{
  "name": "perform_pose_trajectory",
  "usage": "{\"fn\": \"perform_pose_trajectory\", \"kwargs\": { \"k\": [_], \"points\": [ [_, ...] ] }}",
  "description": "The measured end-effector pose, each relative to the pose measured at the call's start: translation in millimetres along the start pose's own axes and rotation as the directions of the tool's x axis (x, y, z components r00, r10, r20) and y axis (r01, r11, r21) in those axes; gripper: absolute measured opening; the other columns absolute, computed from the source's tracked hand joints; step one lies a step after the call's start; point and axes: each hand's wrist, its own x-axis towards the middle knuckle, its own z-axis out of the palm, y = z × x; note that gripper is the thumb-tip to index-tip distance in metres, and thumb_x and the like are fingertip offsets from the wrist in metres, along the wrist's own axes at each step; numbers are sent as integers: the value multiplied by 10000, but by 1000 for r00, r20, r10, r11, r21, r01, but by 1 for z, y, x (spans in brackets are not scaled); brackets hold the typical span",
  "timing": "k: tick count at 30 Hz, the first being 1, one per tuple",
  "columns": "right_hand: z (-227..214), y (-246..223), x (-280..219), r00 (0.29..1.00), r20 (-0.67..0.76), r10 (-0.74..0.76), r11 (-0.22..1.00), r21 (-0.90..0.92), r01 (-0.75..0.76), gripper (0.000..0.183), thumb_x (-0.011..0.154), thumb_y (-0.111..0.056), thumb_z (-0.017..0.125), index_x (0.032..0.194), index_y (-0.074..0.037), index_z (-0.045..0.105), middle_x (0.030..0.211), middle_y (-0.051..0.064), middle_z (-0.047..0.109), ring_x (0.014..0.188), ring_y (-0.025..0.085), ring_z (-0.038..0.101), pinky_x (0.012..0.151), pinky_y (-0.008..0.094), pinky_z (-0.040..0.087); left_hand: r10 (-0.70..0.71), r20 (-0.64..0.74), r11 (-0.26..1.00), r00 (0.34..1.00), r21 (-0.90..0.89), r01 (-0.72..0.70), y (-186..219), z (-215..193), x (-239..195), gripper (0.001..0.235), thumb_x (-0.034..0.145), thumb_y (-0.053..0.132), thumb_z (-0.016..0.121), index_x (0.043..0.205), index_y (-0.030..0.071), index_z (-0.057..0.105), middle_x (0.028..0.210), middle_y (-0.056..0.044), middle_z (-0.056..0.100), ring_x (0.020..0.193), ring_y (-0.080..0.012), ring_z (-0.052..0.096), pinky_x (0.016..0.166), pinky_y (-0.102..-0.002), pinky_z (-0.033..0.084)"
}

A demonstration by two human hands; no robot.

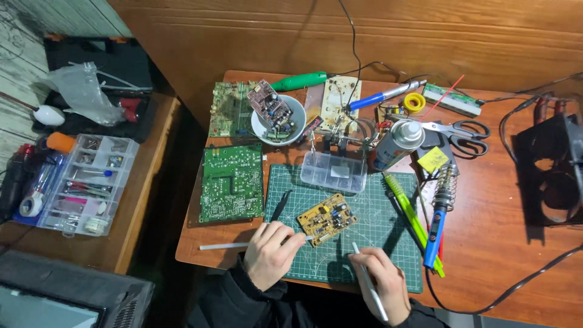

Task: Soldering electronic components onto a printed circuit board using a soldering iron and solder wire on a workbench.

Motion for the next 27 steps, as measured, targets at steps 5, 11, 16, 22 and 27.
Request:
{"fn": "perform_pose_trajectory", "kwargs": {
  "k": [5, 11, 16, 22, 27],
  "points": [
    [-7, -10, 8, 994, 71, 78, 997, 19, -80, 96, 902, -194, 649, 977, -182, 708, 1016, -6, 700, 760, 88, 744, 635, 226, 522, -20, -82, 1000, 996, -1, 20, 17, -2, 12, 66, 910, 169, 733, 909, 138, 674, 773, -8, 553, 660, -164, 517, 587, -298, 377],
    [-6, -11, 11, 998, 58, -11, 999, 49, 8, 118, 876, -215, 691, 981, -170, 720, 977, 12, 692, 775, 113, 723, 657, 230, 557, -83, -37, 996, 996, -45, 81, 29, 13, 13, 93, 918, 192, 739, 954, 132, 677, 790, 20, 528, 479, -96, 434, 419, -224, 375],
    [-4, -11, 12, 998, 63, 19, 998, 54, -23, 191, 909, -267, 629, 1016, -147, 731, 988, 34, 709, 853, 158, 734, 713, 269, 582, -96, -50, 994, 994, -56, 93, 44, 6, 27, 92, 952, 201, 709, 935, 120, 668, 790, 10, 535, 418, -109, 428, 364, -227, 346],
    [-6, -15, 10, 994, 21, -109, 994, -2, 109, 179, 942, -219, 584, 1028, -103, 690, 975, 67, 702, 811, 197, 712, 672, 292, 550, -55, -74, 998, 996, -42, 52, 44, 5, 29, 94, 934, 172, 734, 944, 94, 683, 798, -3, 540, 468, -119, 452, 386, -233, 365],
    [-5, -17, 7, 993, 6, -116, 989, -86, 116, 155, 938, -205, 597, 1062, -152, 674, 973, 30, 686, 732, 163, 687, 563, 272, 519, -19, -75, 999, 997, -35, 17, 43, 10, 27, 80, 940, 162, 725, 917, 93, 694, 808, -19, 551, 543, -131, 532, 438, -228, 441]
  ]
}}
